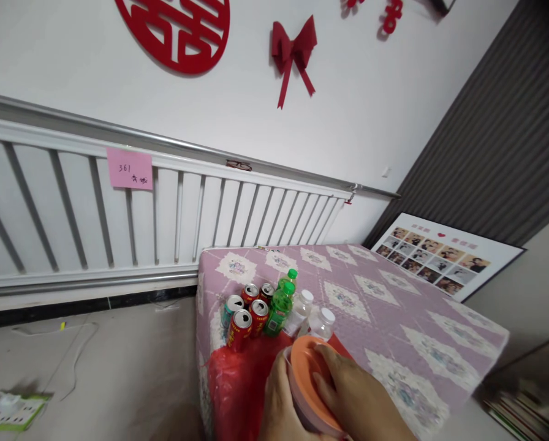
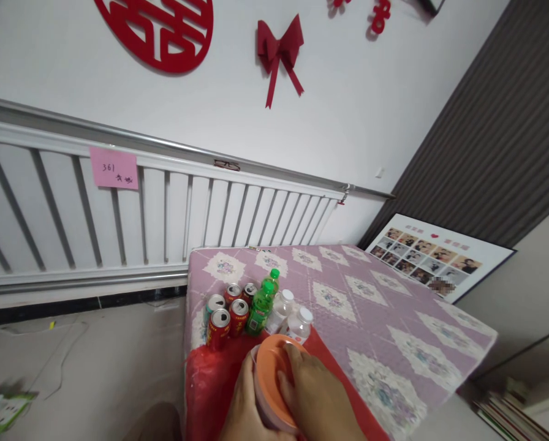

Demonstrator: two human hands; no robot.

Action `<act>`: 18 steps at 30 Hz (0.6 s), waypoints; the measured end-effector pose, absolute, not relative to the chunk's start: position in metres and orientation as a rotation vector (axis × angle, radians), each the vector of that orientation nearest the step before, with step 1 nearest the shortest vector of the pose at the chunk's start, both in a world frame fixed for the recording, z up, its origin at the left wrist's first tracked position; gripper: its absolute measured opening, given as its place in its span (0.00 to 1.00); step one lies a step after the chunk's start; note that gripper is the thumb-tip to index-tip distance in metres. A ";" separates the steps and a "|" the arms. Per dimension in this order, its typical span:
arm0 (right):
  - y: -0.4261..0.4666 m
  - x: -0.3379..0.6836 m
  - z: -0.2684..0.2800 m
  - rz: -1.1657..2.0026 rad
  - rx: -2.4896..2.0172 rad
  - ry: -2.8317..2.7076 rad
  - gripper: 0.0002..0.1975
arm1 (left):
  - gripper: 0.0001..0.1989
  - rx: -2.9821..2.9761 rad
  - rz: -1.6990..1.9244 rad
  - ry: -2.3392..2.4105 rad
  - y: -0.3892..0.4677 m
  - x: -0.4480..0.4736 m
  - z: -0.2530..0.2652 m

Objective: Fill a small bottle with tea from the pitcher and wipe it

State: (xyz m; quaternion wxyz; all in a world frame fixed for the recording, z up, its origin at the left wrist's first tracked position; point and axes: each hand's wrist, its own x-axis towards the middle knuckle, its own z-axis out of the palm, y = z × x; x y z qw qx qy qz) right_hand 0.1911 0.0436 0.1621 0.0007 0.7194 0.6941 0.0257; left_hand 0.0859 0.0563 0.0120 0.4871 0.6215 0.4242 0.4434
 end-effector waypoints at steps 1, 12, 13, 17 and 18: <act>0.044 0.193 0.162 0.081 2.227 2.230 0.21 | 0.63 1.516 1.067 1.033 0.057 0.086 0.011; 0.055 0.219 0.166 -0.032 1.834 2.628 0.22 | 0.65 1.580 1.116 1.081 0.056 0.093 0.004; 0.056 0.221 0.166 -0.057 1.809 2.632 0.22 | 0.65 1.582 1.114 1.086 0.055 0.093 0.004; 0.061 0.227 0.166 -0.188 1.742 2.629 0.21 | 0.62 1.577 1.168 1.166 0.051 0.093 0.010; 0.062 0.229 0.165 -0.214 1.733 2.641 0.21 | 0.63 1.579 1.164 1.178 0.050 0.093 0.012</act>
